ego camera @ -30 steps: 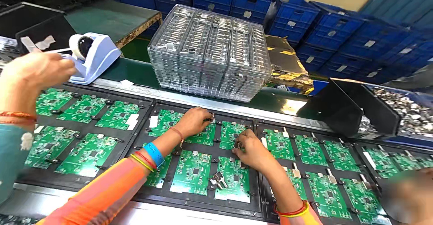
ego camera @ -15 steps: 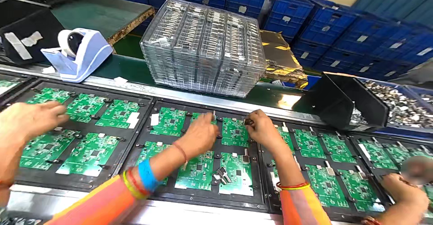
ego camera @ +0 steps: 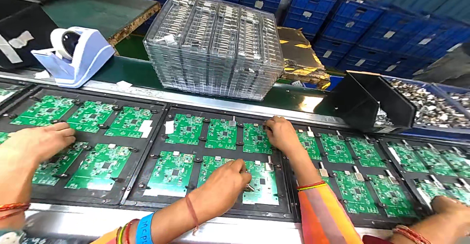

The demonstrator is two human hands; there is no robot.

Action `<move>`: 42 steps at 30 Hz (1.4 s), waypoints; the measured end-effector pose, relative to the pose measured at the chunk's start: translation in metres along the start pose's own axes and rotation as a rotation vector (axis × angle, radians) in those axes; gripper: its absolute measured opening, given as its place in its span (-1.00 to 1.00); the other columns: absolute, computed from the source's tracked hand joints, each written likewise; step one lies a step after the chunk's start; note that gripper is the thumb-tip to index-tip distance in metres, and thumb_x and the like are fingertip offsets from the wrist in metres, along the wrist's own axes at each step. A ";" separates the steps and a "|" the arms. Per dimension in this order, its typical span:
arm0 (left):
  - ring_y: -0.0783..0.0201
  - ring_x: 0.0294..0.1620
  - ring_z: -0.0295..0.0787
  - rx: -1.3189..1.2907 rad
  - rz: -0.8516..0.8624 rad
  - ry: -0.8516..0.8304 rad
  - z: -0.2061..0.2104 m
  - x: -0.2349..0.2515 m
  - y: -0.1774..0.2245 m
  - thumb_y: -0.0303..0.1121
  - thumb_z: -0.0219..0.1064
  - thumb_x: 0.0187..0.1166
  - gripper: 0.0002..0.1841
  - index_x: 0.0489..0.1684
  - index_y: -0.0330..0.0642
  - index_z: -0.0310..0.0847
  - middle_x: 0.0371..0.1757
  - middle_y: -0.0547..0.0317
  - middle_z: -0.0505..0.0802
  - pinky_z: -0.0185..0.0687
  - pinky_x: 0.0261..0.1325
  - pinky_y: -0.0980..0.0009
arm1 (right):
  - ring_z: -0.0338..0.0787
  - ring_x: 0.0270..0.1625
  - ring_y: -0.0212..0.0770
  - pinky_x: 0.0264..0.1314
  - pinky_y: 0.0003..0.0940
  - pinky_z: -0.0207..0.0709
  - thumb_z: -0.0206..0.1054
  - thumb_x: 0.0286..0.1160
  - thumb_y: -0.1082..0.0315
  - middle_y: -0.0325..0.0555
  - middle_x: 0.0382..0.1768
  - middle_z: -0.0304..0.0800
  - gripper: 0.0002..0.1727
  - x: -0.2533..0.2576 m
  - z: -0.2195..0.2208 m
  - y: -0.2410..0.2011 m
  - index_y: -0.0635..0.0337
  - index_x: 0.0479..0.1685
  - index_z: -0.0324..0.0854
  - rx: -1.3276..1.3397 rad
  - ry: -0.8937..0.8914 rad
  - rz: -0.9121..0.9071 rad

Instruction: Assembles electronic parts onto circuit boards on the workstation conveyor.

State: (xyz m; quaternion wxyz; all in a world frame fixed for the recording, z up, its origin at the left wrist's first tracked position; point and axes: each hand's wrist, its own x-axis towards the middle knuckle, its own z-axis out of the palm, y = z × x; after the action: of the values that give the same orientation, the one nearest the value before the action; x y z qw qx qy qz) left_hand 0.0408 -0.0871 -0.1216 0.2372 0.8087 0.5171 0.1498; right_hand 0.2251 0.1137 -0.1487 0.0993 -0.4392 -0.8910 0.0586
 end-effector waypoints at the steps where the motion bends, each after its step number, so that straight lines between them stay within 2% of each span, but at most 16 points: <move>1: -0.04 0.10 0.80 0.004 0.011 0.076 0.001 -0.002 -0.002 -0.41 0.30 0.66 -0.83 -0.04 -0.24 0.81 0.10 -0.13 0.79 0.73 0.19 0.11 | 0.75 0.17 0.32 0.20 0.27 0.55 0.33 0.47 0.53 0.26 0.02 0.81 -0.77 -0.001 0.001 0.003 0.29 0.02 0.82 -0.001 -0.002 -0.006; 3: 0.04 0.02 0.85 0.022 0.003 0.213 0.000 -0.008 -0.007 -0.40 0.35 0.63 -0.87 -0.11 -0.21 0.82 0.08 -0.03 0.84 0.80 0.09 0.12 | 0.75 0.17 0.32 0.20 0.27 0.55 0.34 0.46 0.56 0.25 0.01 0.82 -0.77 -0.001 0.002 0.006 0.29 0.01 0.82 -0.002 0.003 -0.001; 5: 0.08 -0.14 0.88 0.082 -0.039 0.303 -0.003 -0.016 -0.014 -0.41 0.35 0.62 -0.88 -0.12 -0.22 0.79 -0.11 0.02 0.86 0.83 -0.07 0.10 | 0.74 0.21 0.34 0.21 0.28 0.53 0.35 0.47 0.55 0.27 0.04 0.81 -0.78 -0.002 0.001 0.005 0.28 0.00 0.83 -0.014 -0.003 0.029; 9: 0.03 -0.18 0.86 0.232 -0.070 0.389 0.005 -0.029 -0.031 -0.45 0.43 0.50 -0.92 -0.20 -0.25 0.78 -0.26 0.01 0.84 0.82 -0.09 0.13 | 0.50 0.49 0.47 0.37 0.41 0.38 0.33 0.58 0.43 0.44 0.37 0.59 -0.68 -0.018 -0.017 -0.018 0.18 0.25 0.80 -0.067 -0.117 0.153; 11: -0.02 -0.12 0.87 0.223 -0.045 0.360 0.011 -0.034 -0.034 -0.42 0.48 0.46 -0.89 -0.18 -0.25 0.80 -0.19 -0.03 0.85 0.83 -0.04 0.09 | 0.59 0.40 0.48 0.34 0.43 0.46 0.33 0.59 0.45 0.48 0.30 0.62 -0.72 -0.040 -0.026 -0.044 0.30 0.19 0.79 0.026 -0.105 0.103; 14: -0.05 0.06 0.88 0.181 -0.007 0.255 0.017 -0.041 -0.029 -0.37 0.46 0.51 -0.80 -0.02 -0.26 0.81 0.02 -0.07 0.89 0.80 0.13 0.06 | 0.83 0.05 0.17 0.12 0.16 0.71 0.35 0.60 0.30 0.19 -0.05 0.80 -0.76 -0.086 -0.034 -0.092 0.26 -0.01 0.83 0.173 -0.163 -0.034; 16: -0.03 0.04 0.89 0.193 0.026 0.268 0.022 -0.042 -0.028 -0.46 0.37 0.57 -0.84 -0.02 -0.26 0.80 0.01 -0.05 0.90 0.81 0.13 0.11 | 0.83 0.08 0.20 0.12 0.14 0.70 0.33 0.62 0.22 0.22 -0.02 0.80 -0.69 -0.112 -0.032 -0.121 0.29 0.03 0.81 0.197 -0.270 -0.027; 18: 0.03 -0.08 0.90 0.188 0.052 0.305 0.023 -0.039 -0.029 -0.51 0.36 0.54 -0.89 -0.11 -0.25 0.78 -0.14 0.00 0.90 0.83 0.03 0.16 | 0.76 0.23 0.29 0.23 0.13 0.65 0.31 0.62 0.30 0.34 0.15 0.74 -0.68 -0.124 -0.021 -0.135 0.36 0.16 0.74 0.193 -0.303 0.008; 21: 0.09 -0.14 0.88 0.053 0.042 0.275 0.014 -0.034 -0.028 -0.46 0.39 0.54 -0.93 -0.17 -0.22 0.77 -0.22 0.06 0.87 0.81 0.03 0.15 | 0.78 0.12 0.18 0.16 -0.01 0.70 0.34 0.56 0.31 0.25 0.08 0.70 -0.71 -0.127 -0.010 -0.128 0.31 0.10 0.74 0.245 -0.233 0.048; 24: 0.16 -0.13 0.85 -0.012 0.034 0.288 0.005 -0.023 -0.031 -0.39 0.40 0.55 -0.90 -0.21 -0.20 0.79 -0.24 0.10 0.86 0.79 0.04 0.17 | 0.79 0.10 0.15 0.20 -0.01 0.66 0.32 0.52 0.35 0.21 -0.03 0.73 -0.73 -0.124 -0.010 -0.126 0.36 0.04 0.71 0.258 -0.246 0.084; 27: 0.10 -0.12 0.84 -0.009 0.016 0.288 0.002 -0.004 -0.035 -0.43 0.42 0.48 -0.90 -0.20 -0.26 0.78 -0.24 0.03 0.84 0.77 0.04 0.11 | 0.80 0.07 0.14 0.16 0.07 0.66 0.30 0.53 0.33 0.20 -0.02 0.75 -0.64 -0.114 -0.020 -0.114 0.34 0.22 0.62 0.303 -0.263 0.096; 30: 0.06 -0.05 0.83 -0.015 0.029 0.239 0.004 0.011 -0.034 -0.45 0.42 0.49 -0.88 -0.15 -0.30 0.77 -0.18 -0.01 0.85 0.74 0.15 0.09 | 0.78 -0.22 0.04 -0.18 0.03 0.69 0.28 0.54 0.36 0.15 -0.12 0.71 -0.61 -0.090 -0.032 -0.083 0.21 0.33 0.70 0.316 -0.019 0.068; 32: 0.03 0.04 0.83 0.009 0.052 0.210 0.008 0.019 -0.034 -0.47 0.42 0.52 -0.87 -0.09 -0.30 0.77 -0.10 -0.04 0.86 0.70 0.24 0.07 | 0.75 -0.28 -0.01 -0.23 -0.06 0.67 0.28 0.56 0.40 0.16 -0.15 0.69 -0.73 -0.070 -0.034 -0.066 0.25 0.10 0.80 0.327 0.132 0.096; 35: -0.04 0.14 0.80 0.068 0.050 0.161 0.011 0.026 -0.036 -0.48 0.38 0.56 -0.83 0.01 -0.30 0.78 0.00 -0.08 0.86 0.67 0.30 0.05 | 0.80 -0.18 0.02 -0.11 -0.07 0.73 0.33 0.54 0.43 0.20 -0.08 0.70 -0.81 -0.052 -0.018 -0.050 0.36 -0.02 0.74 0.368 0.188 0.136; 38: -0.05 0.12 0.80 0.122 0.097 0.187 0.014 0.027 -0.037 -0.47 0.35 0.60 -0.84 -0.03 -0.28 0.83 0.00 -0.07 0.87 0.71 0.24 0.08 | 0.79 -0.07 0.16 -0.02 0.12 0.68 0.38 0.50 0.46 0.23 -0.09 0.71 -0.84 -0.054 -0.007 -0.047 0.37 -0.06 0.71 0.294 0.045 0.188; 42: -0.03 0.05 0.80 0.182 0.166 0.179 0.016 0.030 -0.036 -0.47 0.35 0.60 -0.87 -0.14 -0.29 0.84 -0.10 -0.06 0.85 0.73 0.16 0.13 | 0.74 0.11 0.27 0.15 0.17 0.63 0.37 0.48 0.52 0.28 -0.06 0.70 -0.88 -0.061 -0.008 -0.048 0.38 -0.12 0.74 0.184 -0.105 0.191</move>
State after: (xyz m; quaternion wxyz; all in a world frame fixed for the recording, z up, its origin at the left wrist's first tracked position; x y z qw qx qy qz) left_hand 0.0337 -0.0513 -0.1542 0.1027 0.8503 0.4787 0.1928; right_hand 0.2264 0.0358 -0.1389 0.0865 -0.5073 -0.8400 0.1721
